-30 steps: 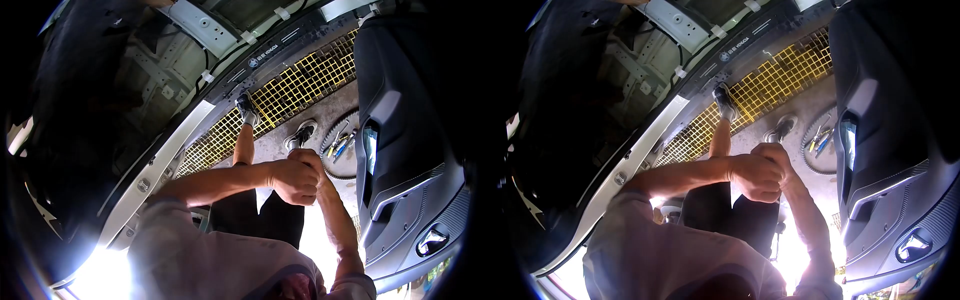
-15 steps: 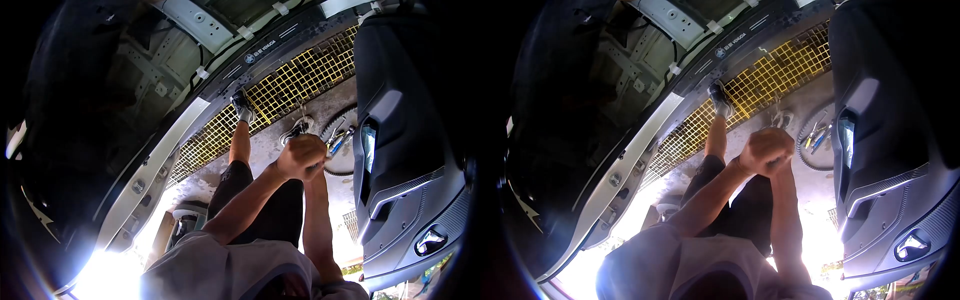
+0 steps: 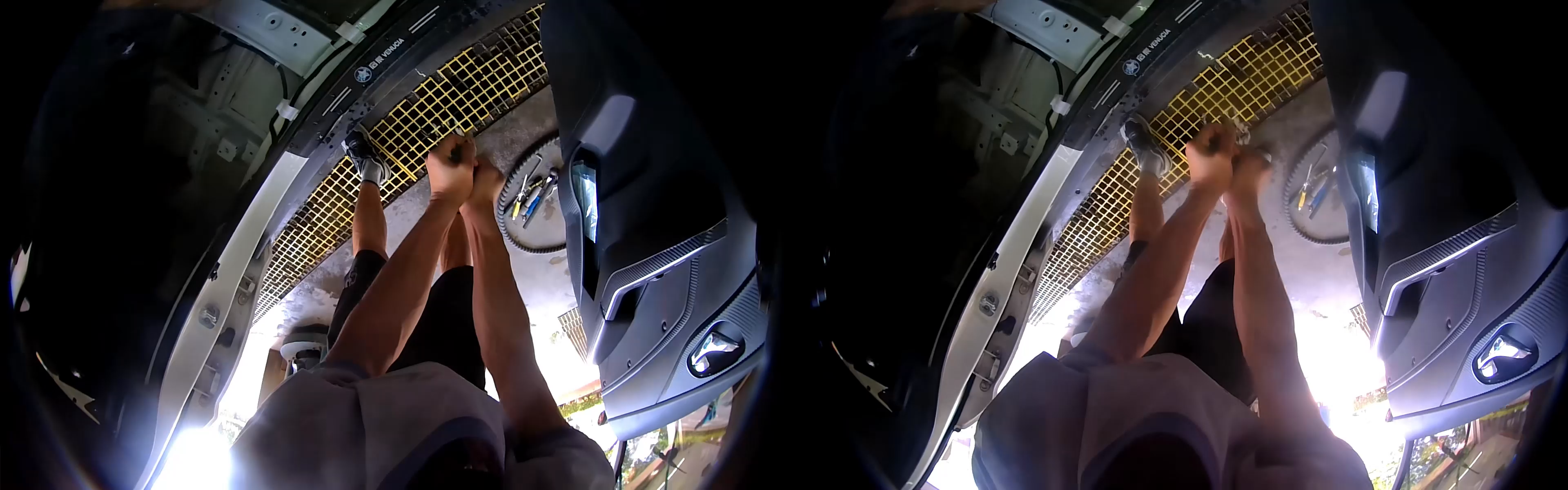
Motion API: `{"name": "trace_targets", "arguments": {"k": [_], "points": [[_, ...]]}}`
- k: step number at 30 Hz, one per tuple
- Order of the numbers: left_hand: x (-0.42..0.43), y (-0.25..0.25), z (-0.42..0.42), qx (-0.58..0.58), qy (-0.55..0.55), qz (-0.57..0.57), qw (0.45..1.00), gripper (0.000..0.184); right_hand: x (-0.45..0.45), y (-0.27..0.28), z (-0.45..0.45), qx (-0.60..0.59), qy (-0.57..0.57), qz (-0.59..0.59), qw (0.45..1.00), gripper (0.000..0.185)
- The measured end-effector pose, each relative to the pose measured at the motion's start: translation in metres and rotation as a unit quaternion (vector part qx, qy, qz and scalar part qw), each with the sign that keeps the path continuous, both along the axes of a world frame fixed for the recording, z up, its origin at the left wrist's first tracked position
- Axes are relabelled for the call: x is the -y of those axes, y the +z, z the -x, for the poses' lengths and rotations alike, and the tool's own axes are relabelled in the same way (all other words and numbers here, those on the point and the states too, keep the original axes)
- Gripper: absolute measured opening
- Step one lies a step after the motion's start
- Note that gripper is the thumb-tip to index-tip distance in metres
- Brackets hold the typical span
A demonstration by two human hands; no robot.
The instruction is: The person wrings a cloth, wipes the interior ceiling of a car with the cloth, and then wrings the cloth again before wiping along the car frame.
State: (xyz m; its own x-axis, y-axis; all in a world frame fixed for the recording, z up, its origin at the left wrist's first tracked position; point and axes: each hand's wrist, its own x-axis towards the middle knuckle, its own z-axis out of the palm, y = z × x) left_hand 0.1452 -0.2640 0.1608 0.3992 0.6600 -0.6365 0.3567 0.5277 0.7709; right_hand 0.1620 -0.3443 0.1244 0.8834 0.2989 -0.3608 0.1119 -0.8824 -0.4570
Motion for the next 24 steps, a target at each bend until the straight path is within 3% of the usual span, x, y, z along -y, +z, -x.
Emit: {"name": "trace_targets", "arguments": {"k": [2, 5, 6, 9, 10, 11, 12, 13, 15, 16, 17, 19, 22, 24], "points": [[-0.003, -0.004, -0.004, -0.030, 0.016, 0.042, 0.999, 0.026, -0.001, -0.003, -0.003, 0.009, 0.020, 0.012, 1.000, 0.029], [0.002, -0.009, 0.002, -0.038, 0.057, 0.060, 0.996, 0.027, 0.008, -0.029, 0.004, -0.104, -0.207, -0.072, 0.970, 0.026], [0.007, -0.013, 0.003, -0.026, 0.111, 0.080, 0.990, 0.022, 0.004, -0.026, 0.004, -0.171, -0.355, -0.185, 0.900, 0.028], [0.011, -0.027, 0.011, -0.019, 0.139, 0.096, 0.985, 0.027, 0.005, -0.008, 0.001, -0.014, -0.118, -0.133, 0.984, 0.029], [0.008, -0.020, 0.007, -0.063, 0.130, 0.088, 0.986, 0.026, 0.003, -0.002, -0.002, -0.052, -0.168, -0.161, 0.971, 0.029], [0.024, -0.056, 0.011, -0.006, 0.193, 0.106, 0.975, 0.022, 0.005, -0.013, -0.003, -0.046, -0.145, -0.152, 0.977, 0.029], [0.012, -0.033, 0.007, -0.129, 0.129, 0.075, 0.980, 0.020, 0.015, -0.030, -0.003, -0.020, -0.075, -0.119, 0.990, 0.028], [0.011, -0.031, 0.008, -0.119, 0.147, 0.073, 0.979, 0.020, 0.026, -0.054, -0.004, 0.055, 0.073, -0.057, 0.994, 0.028], [0.012, -0.033, 0.013, -0.100, 0.184, 0.070, 0.975, 0.021, 0.038, -0.070, -0.003, 0.144, 0.201, -0.016, 0.969, 0.027], [0.006, -0.021, 0.013, -0.074, 0.189, 0.095, 0.975, 0.024, 0.018, -0.040, -0.004, -0.082, -0.098, -0.116, 0.985, 0.025], [0.009, -0.032, 0.013, -0.063, 0.222, 0.150, 0.961, 0.025, 0.014, -0.030, -0.004, -0.046, -0.027, -0.056, 0.997, 0.031], [0.013, -0.034, 0.015, -0.059, 0.265, 0.181, 0.945, 0.025, 0.011, -0.022, -0.006, -0.051, -0.052, -0.074, 0.995, 0.031], [0.015, -0.039, 0.019, -0.082, 0.307, 0.209, 0.925, 0.024, 0.006, -0.014, -0.005, -0.028, -0.003, -0.019, 0.999, 0.031], [0.014, -0.039, 0.024, -0.115, 0.277, 0.188, 0.935, 0.023, 0.004, -0.015, -0.004, -0.025, 0.005, -0.010, 1.000, 0.032]]}}
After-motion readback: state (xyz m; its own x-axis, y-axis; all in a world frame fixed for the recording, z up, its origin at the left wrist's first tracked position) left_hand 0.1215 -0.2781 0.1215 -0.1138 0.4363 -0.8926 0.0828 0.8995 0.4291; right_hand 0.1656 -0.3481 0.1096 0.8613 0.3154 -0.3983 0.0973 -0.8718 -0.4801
